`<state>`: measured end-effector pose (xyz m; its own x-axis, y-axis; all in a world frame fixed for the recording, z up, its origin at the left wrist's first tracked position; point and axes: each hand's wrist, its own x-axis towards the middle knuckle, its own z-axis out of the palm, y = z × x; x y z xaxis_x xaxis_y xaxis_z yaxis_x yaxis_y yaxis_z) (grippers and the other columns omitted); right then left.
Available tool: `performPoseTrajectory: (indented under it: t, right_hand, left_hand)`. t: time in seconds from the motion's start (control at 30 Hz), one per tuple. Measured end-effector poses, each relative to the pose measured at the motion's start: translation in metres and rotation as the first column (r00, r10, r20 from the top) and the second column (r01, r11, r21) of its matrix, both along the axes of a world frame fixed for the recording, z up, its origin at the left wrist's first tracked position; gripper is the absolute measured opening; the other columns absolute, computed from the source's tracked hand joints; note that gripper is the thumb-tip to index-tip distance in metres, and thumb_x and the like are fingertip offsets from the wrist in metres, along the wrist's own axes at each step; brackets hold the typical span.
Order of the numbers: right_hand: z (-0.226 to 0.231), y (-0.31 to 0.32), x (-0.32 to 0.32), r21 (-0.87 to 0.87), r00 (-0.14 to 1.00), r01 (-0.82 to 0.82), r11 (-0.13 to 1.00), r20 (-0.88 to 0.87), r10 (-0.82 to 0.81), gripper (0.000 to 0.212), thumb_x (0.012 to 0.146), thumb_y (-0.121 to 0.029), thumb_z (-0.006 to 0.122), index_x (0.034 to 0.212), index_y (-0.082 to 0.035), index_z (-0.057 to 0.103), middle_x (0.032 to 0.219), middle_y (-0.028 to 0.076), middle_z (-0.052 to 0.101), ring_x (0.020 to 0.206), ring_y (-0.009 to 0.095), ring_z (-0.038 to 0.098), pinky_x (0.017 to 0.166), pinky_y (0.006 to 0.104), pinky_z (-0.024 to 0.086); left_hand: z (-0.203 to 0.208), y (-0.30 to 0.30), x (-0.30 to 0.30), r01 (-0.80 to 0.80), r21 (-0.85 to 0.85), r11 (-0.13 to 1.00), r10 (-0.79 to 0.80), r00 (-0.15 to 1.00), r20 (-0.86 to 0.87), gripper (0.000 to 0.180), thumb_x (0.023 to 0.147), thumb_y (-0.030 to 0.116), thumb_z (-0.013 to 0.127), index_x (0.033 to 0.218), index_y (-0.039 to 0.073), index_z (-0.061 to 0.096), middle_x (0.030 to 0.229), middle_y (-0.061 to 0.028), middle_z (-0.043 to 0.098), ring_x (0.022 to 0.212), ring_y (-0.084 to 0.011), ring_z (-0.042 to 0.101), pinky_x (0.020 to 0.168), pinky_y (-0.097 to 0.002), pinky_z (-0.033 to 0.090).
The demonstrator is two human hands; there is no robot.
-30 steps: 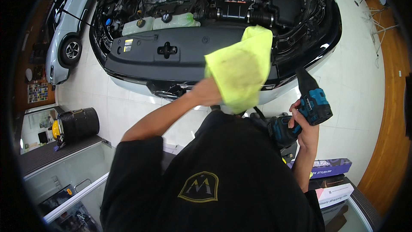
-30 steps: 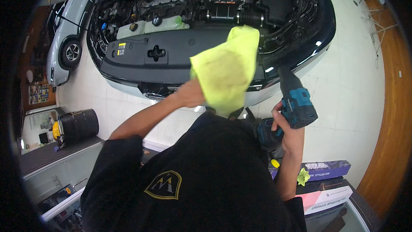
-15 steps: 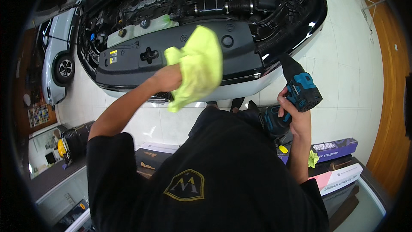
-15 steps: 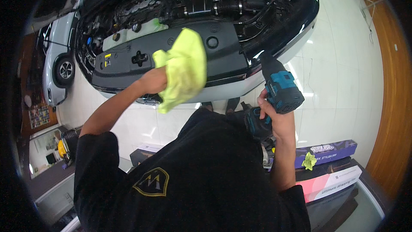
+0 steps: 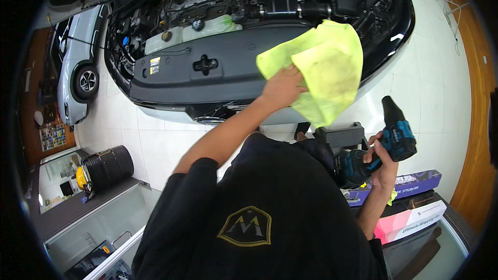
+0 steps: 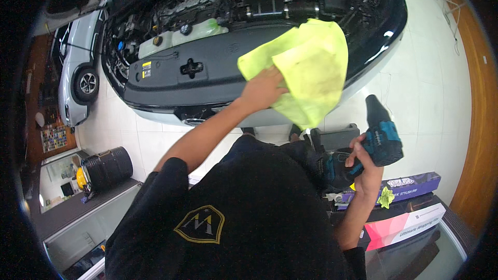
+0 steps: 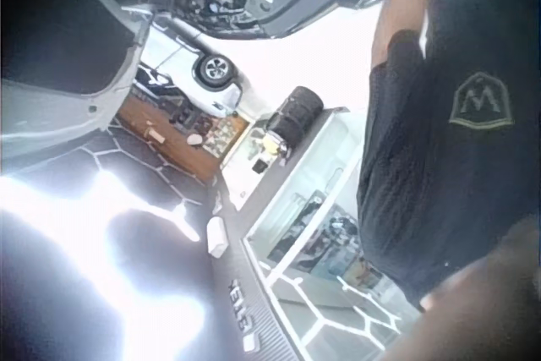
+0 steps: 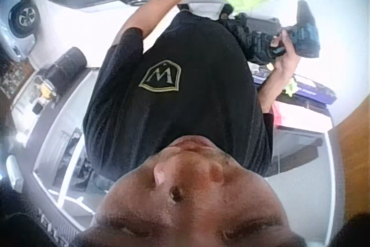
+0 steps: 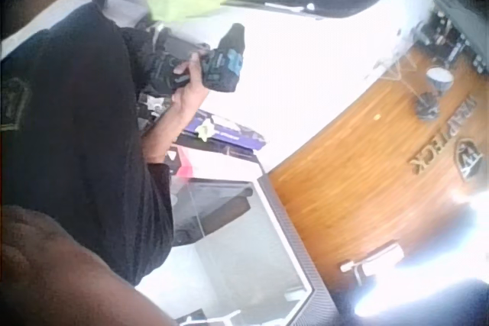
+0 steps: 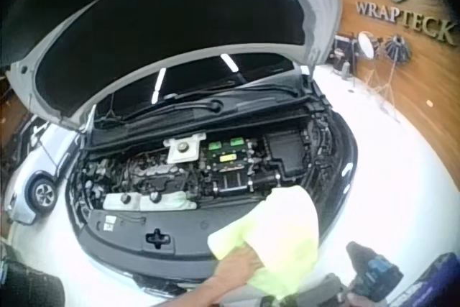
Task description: The person wipes the engine bay of a white car with a yellow microfiber cloth. They hold a blue power tool in their left hand while wiping with their right. The person applies a liquid from a yellow bottle onto the cloth and continues wiping the engine cover and surrounding components.
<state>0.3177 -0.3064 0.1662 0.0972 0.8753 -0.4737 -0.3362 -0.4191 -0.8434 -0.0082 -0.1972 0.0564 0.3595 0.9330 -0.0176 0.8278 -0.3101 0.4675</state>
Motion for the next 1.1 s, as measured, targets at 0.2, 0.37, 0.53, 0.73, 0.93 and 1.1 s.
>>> performPoseTrajectory:
  t: [0.2, 0.37, 0.53, 0.73, 0.93, 1.1]
  right_hand:
    - [0.025, 0.009, -0.084, 0.140, 0.999, 0.018, 0.990, 0.034, -0.023, 0.026, 0.088, -0.002, 0.073, 0.110, -0.001, 0.062, 0.091, 0.011, 0.064, 0.058, 0.016, 0.058, 0.055, 0.0299, 0.049]
    - [0.045, -0.015, -0.172, 0.220, 1.000, 0.002, 0.976, 0.007, -0.004, 0.029, 0.087, 0.000, 0.072, 0.113, 0.001, 0.059, 0.098, 0.013, 0.064, 0.062, 0.016, 0.061, 0.057, 0.0302, 0.050]
    - [0.043, -0.053, -0.235, 0.156, 0.999, 0.019, 0.988, -0.033, -0.014, 0.027, 0.087, -0.001, 0.073, 0.111, 0.002, 0.060, 0.092, 0.013, 0.065, 0.059, 0.017, 0.061, 0.056, 0.0310, 0.051]
    - [0.022, -0.104, -0.270, 0.053, 0.995, 0.088, 0.995, 0.043, -0.090, 0.030, 0.085, -0.002, 0.076, 0.111, 0.001, 0.061, 0.091, 0.013, 0.065, 0.059, 0.018, 0.061, 0.054, 0.0306, 0.050]
    - [0.027, -0.107, -0.294, 0.097, 0.993, 0.102, 0.990, 0.055, -0.108, 0.029, 0.085, -0.001, 0.076, 0.110, 0.001, 0.062, 0.090, 0.012, 0.064, 0.061, 0.018, 0.060, 0.054, 0.0298, 0.050]
    - [0.033, -0.097, -0.310, 0.117, 0.995, 0.044, 0.992, 0.085, -0.054, 0.028, 0.086, -0.002, 0.075, 0.111, 0.001, 0.061, 0.090, 0.012, 0.063, 0.061, 0.017, 0.060, 0.054, 0.0301, 0.050]
  left_hand:
    - [0.039, -0.058, -0.215, -0.323, -0.251, 0.912, 0.204, 0.891, -0.405, 0.036, 0.082, 0.033, 0.076, 0.106, 0.006, 0.071, 0.096, -0.0193, 0.074, 0.093, -0.0367, 0.072, 0.082, -0.0486, 0.057]
    - [0.032, -0.098, -0.416, -0.585, -0.161, 0.795, 0.344, 0.654, -0.674, 0.027, 0.079, 0.028, 0.076, 0.096, 0.006, 0.076, 0.103, -0.0173, 0.075, 0.096, -0.0361, 0.072, 0.085, -0.0470, 0.057]
    - [0.028, -0.114, -0.592, -0.524, -0.057, 0.850, 0.317, 0.595, -0.738, 0.030, 0.082, 0.028, 0.077, 0.101, 0.005, 0.074, 0.101, -0.0181, 0.075, 0.095, -0.0369, 0.073, 0.082, -0.0494, 0.058]
    - [0.029, -0.103, -0.602, -0.269, -0.138, 0.953, 0.160, 0.835, -0.527, 0.032, 0.085, 0.021, 0.067, 0.110, 0.001, 0.067, 0.105, -0.0255, 0.070, 0.100, -0.0433, 0.068, 0.087, -0.0522, 0.055]
    - [-0.009, -0.090, -0.392, 0.150, -0.043, 0.988, -0.156, 0.951, -0.266, 0.017, 0.083, 0.011, 0.062, 0.094, -0.002, 0.066, 0.093, -0.0216, 0.070, 0.081, -0.0389, 0.070, 0.073, -0.0490, 0.057]
    - [-0.023, -0.052, -0.235, 0.201, 0.269, 0.942, -0.259, 0.945, 0.202, 0.030, 0.084, 0.009, 0.056, 0.110, -0.003, 0.066, 0.111, -0.0175, 0.068, 0.112, -0.0359, 0.062, 0.098, -0.0462, 0.051]
